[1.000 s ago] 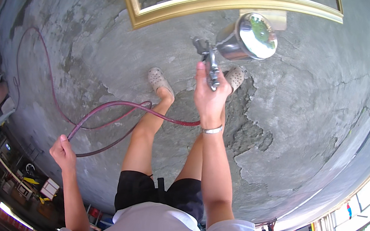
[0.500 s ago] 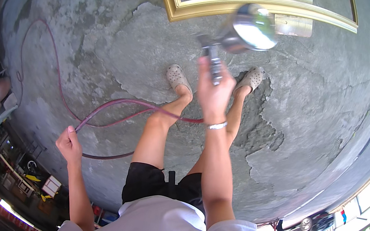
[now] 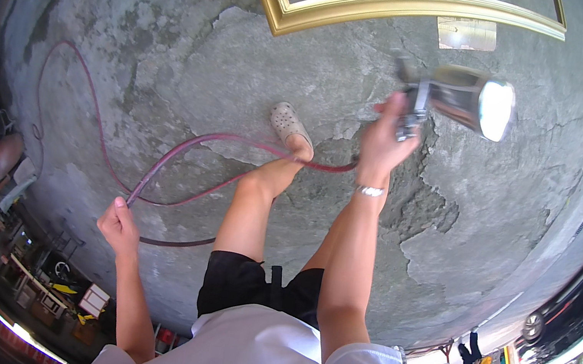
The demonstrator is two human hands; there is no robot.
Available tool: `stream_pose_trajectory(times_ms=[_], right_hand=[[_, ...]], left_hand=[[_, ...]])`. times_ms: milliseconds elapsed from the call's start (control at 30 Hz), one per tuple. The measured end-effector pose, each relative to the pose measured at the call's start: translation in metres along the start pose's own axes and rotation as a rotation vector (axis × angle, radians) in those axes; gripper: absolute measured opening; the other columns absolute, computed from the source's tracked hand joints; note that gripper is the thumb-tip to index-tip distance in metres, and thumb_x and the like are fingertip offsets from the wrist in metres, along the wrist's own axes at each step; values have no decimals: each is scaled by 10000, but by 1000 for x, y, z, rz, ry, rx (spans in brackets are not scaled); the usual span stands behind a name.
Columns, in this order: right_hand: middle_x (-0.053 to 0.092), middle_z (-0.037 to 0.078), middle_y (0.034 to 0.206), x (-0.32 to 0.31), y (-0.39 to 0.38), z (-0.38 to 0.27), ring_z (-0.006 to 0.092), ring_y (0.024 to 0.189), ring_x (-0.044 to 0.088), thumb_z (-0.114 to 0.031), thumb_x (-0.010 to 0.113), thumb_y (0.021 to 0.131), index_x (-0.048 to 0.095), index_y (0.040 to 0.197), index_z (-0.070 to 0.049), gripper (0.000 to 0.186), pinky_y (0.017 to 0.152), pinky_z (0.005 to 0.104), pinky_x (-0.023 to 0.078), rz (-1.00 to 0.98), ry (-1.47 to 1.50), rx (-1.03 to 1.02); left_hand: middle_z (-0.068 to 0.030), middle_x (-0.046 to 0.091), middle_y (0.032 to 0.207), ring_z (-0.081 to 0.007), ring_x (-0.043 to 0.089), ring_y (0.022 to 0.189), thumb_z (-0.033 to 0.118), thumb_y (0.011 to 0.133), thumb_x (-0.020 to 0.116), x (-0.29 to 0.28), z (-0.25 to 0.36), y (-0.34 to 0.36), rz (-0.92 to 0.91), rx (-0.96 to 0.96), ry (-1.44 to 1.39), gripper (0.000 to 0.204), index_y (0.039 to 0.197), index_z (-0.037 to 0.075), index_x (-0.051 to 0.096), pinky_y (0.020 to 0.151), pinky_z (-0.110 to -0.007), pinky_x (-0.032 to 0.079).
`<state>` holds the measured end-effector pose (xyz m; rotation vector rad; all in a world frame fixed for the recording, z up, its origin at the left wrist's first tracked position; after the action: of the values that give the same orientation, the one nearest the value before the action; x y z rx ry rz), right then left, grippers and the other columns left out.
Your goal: The person uses a handheld spray gun to apply gold paint to a rectangular frame resting on a small white table. They repeatedly move around the frame to cover different sides, then reposition the frame on a stand and continue spraying.
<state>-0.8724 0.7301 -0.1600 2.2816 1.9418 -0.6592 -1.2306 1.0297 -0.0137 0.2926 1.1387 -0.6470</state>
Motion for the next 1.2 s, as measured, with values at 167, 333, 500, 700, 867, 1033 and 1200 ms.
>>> stream_pose_trajectory(times_ms=[167, 333, 500, 700, 867, 1033, 1200], right_hand=[[622, 20, 665, 30, -96, -3, 71, 631, 534, -181, 750, 930, 691, 908, -1, 191, 573, 271, 447, -325, 58, 115], [633, 136, 727, 28, -120, -22, 237, 601, 602, -161, 786, 878, 680, 901, 35, 224, 588, 338, 480, -545, -51, -2], [614, 97, 643, 8, -47, -12, 170, 539, 567, -209, 777, 903, 682, 843, 27, 262, 522, 334, 452, -422, -70, 85], [638, 43, 634, -55, 117, 4, 99, 586, 597, -281, 733, 949, 711, 882, 33, 322, 539, 302, 472, -92, -196, 65], [656, 39, 647, -111, 241, 16, 85, 525, 552, -329, 700, 964, 728, 955, 19, 349, 491, 283, 410, 54, -122, 70], [704, 74, 657, -164, 361, 30, 123, 633, 655, -393, 703, 941, 755, 964, 19, 416, 644, 292, 495, 156, -155, 103], [705, 69, 632, -208, 471, 22, 128, 479, 606, -405, 665, 965, 772, 958, -4, 416, 495, 320, 476, 208, -236, -21]], left_hand=[[-128, 355, 544, -205, 312, 474, 144, 1015, 526, -28, -6, 18, 46, 22, 149, 415, 647, -28, 439, 470, -398, 247], [-126, 355, 540, -210, 309, 474, 154, 1016, 532, -39, 14, 33, 15, 64, 250, 425, 644, -25, 430, 470, -401, 250], [-134, 373, 544, -237, 337, 465, 145, 1011, 528, -15, 62, 35, -84, 107, 217, 415, 643, -22, 434, 474, -409, 263], [-144, 397, 552, -271, 385, 470, 150, 1006, 517, 29, 132, 34, -202, 118, 175, 406, 646, -23, 443, 485, -418, 291], [-156, 416, 559, -323, 412, 475, 139, 992, 502, 75, 211, 31, -301, 172, 142, 387, 647, -27, 446, 495, -435, 312], [-157, 432, 561, -349, 437, 478, 127, 982, 504, 118, 296, 32, -380, 206, 71, 381, 635, -21, 448, 491, -442, 322], [-152, 433, 556, -336, 458, 472, 95, 968, 516, 155, 370, 31, -473, 289, 18, 372, 620, -10, 435, 481, -438, 327]])
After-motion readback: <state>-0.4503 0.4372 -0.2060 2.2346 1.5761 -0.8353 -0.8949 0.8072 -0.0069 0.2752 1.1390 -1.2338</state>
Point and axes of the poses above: each hand's wrist, its own y-axis towards the middle knuckle, its own x-axis out of the palm, z = x × y, the point moved 4 cm from there along y, towards the middle knuckle
